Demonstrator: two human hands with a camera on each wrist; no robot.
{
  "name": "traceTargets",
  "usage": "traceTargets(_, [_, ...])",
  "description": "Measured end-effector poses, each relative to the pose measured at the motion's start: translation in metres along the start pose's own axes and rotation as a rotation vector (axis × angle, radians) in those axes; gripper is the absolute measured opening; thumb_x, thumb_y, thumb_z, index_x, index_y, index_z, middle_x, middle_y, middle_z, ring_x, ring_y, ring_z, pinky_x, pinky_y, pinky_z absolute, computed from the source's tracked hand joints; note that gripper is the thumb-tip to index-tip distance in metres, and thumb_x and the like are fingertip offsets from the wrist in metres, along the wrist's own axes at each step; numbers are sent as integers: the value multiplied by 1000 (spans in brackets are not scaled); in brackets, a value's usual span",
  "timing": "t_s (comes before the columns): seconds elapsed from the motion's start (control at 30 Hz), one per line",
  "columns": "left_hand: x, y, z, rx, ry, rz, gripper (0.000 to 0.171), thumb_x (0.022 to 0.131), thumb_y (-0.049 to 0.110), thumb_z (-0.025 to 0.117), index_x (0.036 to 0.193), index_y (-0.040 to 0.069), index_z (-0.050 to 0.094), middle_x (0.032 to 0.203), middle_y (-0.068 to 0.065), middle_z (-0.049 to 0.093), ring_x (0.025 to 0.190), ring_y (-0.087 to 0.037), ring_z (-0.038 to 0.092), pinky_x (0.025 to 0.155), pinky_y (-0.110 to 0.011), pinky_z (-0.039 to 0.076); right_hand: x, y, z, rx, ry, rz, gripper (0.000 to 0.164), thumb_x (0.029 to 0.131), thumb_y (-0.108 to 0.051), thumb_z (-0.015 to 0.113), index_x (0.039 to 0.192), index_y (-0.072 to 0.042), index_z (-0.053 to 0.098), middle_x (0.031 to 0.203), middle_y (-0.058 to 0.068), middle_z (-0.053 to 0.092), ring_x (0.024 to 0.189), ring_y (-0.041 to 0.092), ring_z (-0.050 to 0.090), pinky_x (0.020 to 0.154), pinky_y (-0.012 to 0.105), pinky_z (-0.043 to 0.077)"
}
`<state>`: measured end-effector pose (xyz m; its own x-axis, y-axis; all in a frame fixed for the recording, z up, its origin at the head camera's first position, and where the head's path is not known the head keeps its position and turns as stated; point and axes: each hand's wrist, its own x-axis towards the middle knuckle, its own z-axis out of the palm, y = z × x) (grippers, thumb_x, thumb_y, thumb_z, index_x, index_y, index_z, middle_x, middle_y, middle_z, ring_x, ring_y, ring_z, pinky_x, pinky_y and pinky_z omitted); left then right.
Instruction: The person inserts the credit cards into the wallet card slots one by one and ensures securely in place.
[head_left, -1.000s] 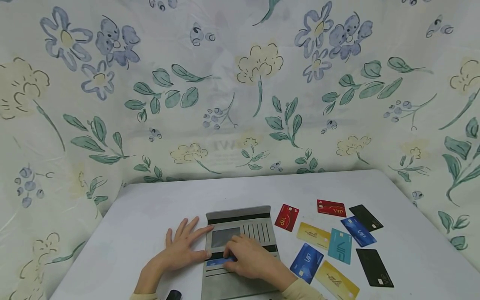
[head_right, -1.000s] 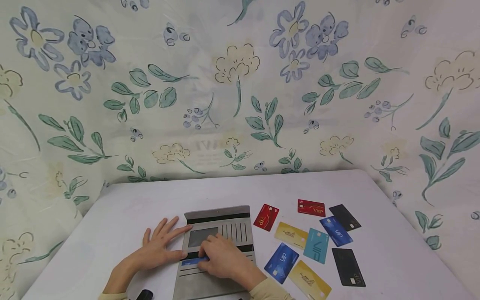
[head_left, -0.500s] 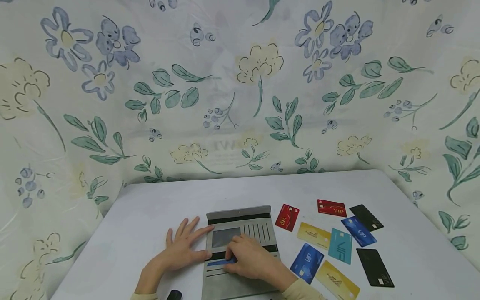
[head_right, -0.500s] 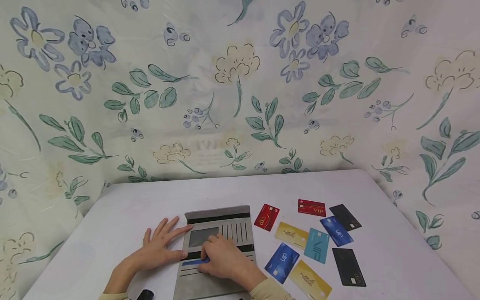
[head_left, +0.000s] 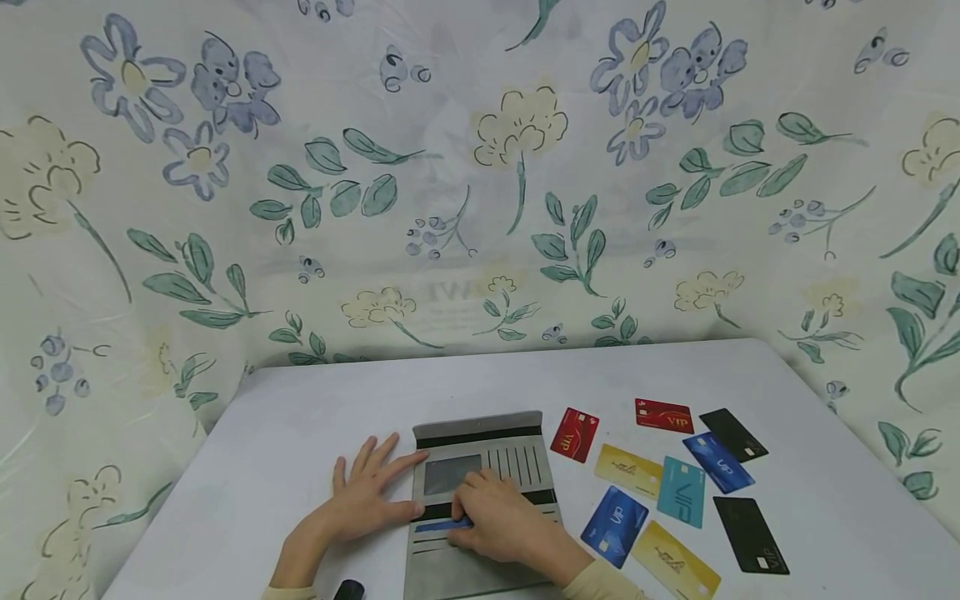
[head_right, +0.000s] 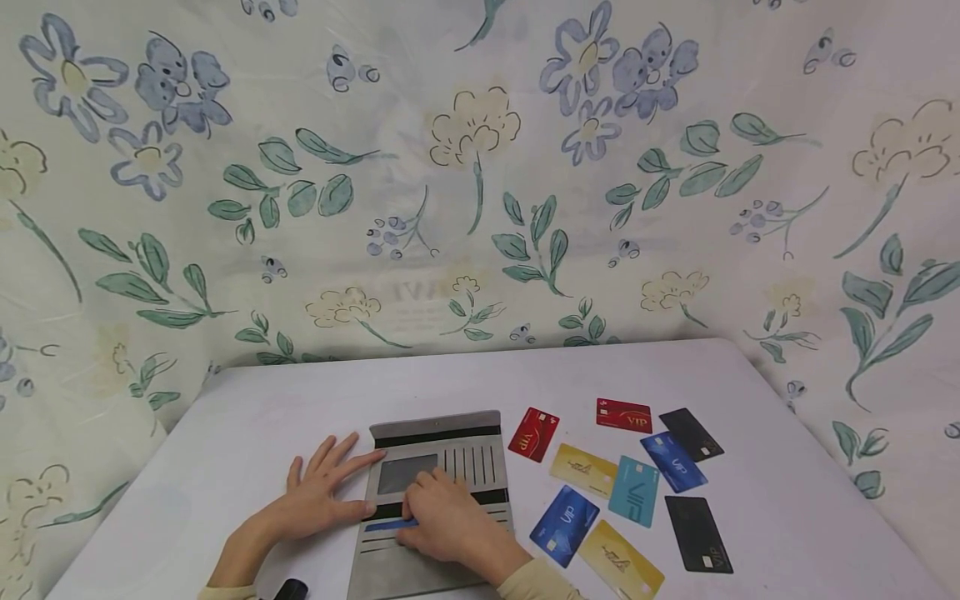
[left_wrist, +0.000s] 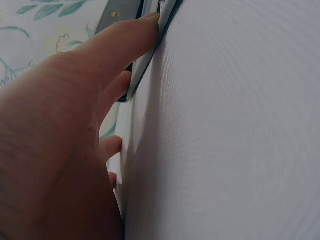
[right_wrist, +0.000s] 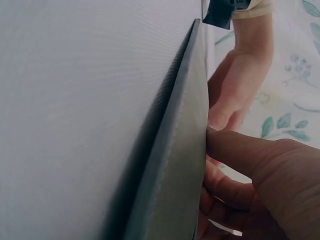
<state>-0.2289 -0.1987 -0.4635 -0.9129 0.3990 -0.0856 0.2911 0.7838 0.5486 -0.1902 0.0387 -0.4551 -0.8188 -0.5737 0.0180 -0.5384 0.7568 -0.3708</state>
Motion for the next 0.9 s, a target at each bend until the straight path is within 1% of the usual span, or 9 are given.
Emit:
traceTargets(0.13, [0, 0, 0, -1, -5, -10, 74, 82, 54, 71, 146, 25, 49, 163, -21, 16, 148, -49, -4, 105, -74, -14, 0, 1, -1, 5, -7, -3, 19, 88, -39, 74, 90, -22, 65, 90, -13, 53, 89, 5, 44, 83, 36, 47])
traceTargets(0.23, [1, 0, 0, 2, -8, -17, 74, 82, 54, 71, 146, 25, 49, 163, -21, 16, 148, -49, -4, 105, -74, -14, 0, 1, -4, 18, -36, 8, 17, 88, -38, 74, 92, -23, 67, 92, -13, 54, 90, 5, 45, 84, 34, 47])
traceTargets(0.33, [1, 0, 1, 5, -9, -21, 74, 81, 54, 72, 146, 26, 49, 163, -21, 16, 148, -49, -4, 105, -75, -14, 0, 1, -8, 32, -67, 14, 16, 89, -37, 73, 94, -23, 68, 93, -14, 55, 88, 4, 45, 82, 29, 46])
traceTargets(0.5, [1, 0, 1, 3, -14, -26, 74, 81, 53, 72, 146, 26, 49, 163, -21, 16, 147, -49, -4, 105, -74, -15, -1, 3, -18, 105, -92, 7, 17, 88, -33, 75, 98, -20, 71, 90, -14, 55, 83, 1, 46, 77, 19, 46])
traceTargets(0.6, [0, 0, 0, 5, -12, -26, 74, 81, 52, 72, 146, 25, 49, 163, -21, 16, 147, -49, -4, 105, -74, -15, -1, 6, -25, 174, -89, 14, 19, 87, -30, 76, 100, -18, 71, 91, -13, 55, 83, 0, 49, 78, 19, 48])
traceTargets(0.73, [1, 1, -1, 13, -11, -20, 74, 81, 53, 72, 145, 25, 49, 163, -21, 16, 147, -49, -3, 104, -75, -14, -3, 14, -37, 249, -86, 43, 21, 88, -28, 76, 104, -18, 69, 96, -12, 58, 90, 1, 52, 84, 21, 50])
traceTargets(0.83, [1, 1, 0, 12, -13, -20, 74, 81, 54, 72, 145, 25, 49, 163, -21, 16, 147, -49, -4, 104, -75, -14, -6, 22, -48, 282, -67, 56, 21, 89, -28, 74, 106, -16, 69, 99, -9, 61, 92, 5, 54, 84, 23, 51])
traceTargets(0.9, [1, 1, 0, 9, -12, -16, 74, 81, 53, 72, 145, 25, 50, 163, -21, 16, 147, -49, -4, 104, -75, -14, -9, 29, -56, 299, -38, 58, 23, 90, -27, 73, 108, -14, 69, 100, -5, 61, 93, 9, 55, 84, 24, 51])
